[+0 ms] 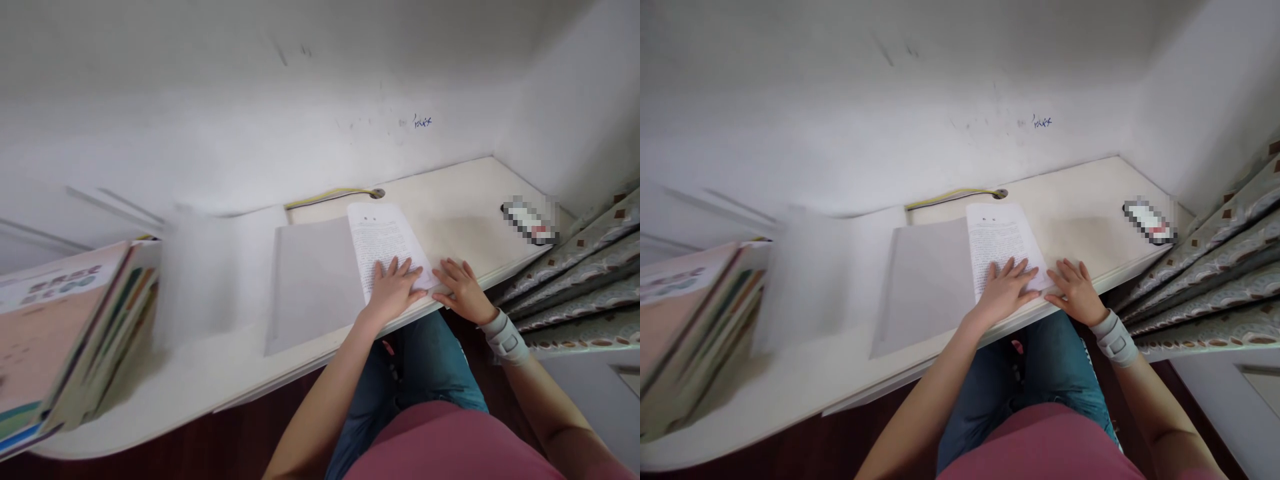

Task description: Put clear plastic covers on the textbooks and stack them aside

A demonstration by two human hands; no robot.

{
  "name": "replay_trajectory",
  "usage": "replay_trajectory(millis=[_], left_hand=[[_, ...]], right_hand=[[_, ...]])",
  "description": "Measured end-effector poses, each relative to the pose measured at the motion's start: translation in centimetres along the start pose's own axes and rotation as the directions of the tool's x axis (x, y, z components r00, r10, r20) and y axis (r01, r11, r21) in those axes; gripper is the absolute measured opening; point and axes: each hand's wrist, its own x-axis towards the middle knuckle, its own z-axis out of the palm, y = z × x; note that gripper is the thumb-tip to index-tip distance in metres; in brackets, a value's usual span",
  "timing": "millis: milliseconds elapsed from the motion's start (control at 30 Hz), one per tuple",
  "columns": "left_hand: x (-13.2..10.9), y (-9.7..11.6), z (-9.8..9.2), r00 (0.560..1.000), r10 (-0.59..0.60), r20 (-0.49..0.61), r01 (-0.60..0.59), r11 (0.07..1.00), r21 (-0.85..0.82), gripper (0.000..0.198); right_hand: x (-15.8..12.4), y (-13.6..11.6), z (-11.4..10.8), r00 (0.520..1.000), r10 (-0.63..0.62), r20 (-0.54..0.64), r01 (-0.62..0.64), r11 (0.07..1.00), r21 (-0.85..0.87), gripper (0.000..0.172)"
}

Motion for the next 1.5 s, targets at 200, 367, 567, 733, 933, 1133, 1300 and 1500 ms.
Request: replay_trajectory(millis=[200, 367, 567, 733, 933, 1133, 1300, 1500], left_hand=[[-0.2, -0.2, 0.0, 0.997, 0.069, 0.019, -0.069, 0.997, -0.029, 0.062], [0.2, -0.9, -0.7, 0.996, 0.086, 0.034, -0.086, 0.996, -0.007, 0.056], [1.6, -2.4, -1.9, 0.991, -0.131, -0.012, 0.131, 0.979, 0.159, 0.074], [2.8, -2.7, -1.8, 0.991, -0.111, 0.080, 0.099, 0.985, 0.140, 0.078], [3.2, -2.5, -1.6, 0.995, -0.072, 0.073, 0.064, 0.992, 0.106, 0.074], [2.7, -2.5, -1.4, 0.996, -0.038, 0.076, 0.032, 0.996, 0.080, 0.074], [3.4, -2.1, -1.5, 0.997, -0.030, 0.075, 0.025, 0.997, 0.073, 0.072], [4.2, -2.0, -1.4, 0.994, 0.023, 0.104, -0.027, 0.999, 0.038, 0.071]], right_hand=[[-0.1, -0.1, 0.1, 1.000, -0.002, 0.024, 0.002, 1.000, 0.003, 0.046], [0.2, 1.0, -0.3, 1.000, 0.008, 0.001, -0.008, 1.000, 0.008, 0.044], [2.3, 3.8, -0.2, 0.991, 0.125, 0.048, -0.120, 0.987, -0.108, 0.053], [3.0, 4.1, 0.6, 0.991, 0.124, 0.052, -0.116, 0.984, -0.139, 0.061], [2.7, 3.9, 0.8, 0.992, 0.124, 0.022, -0.121, 0.984, -0.128, 0.064], [2.8, 4.0, 0.9, 0.992, 0.124, 0.036, -0.118, 0.985, -0.128, 0.069], [2.8, 4.0, 0.8, 0.992, 0.121, 0.041, -0.115, 0.986, -0.119, 0.073], [2.9, 3.9, 0.7, 0.992, 0.121, 0.046, -0.114, 0.986, -0.120, 0.074]])
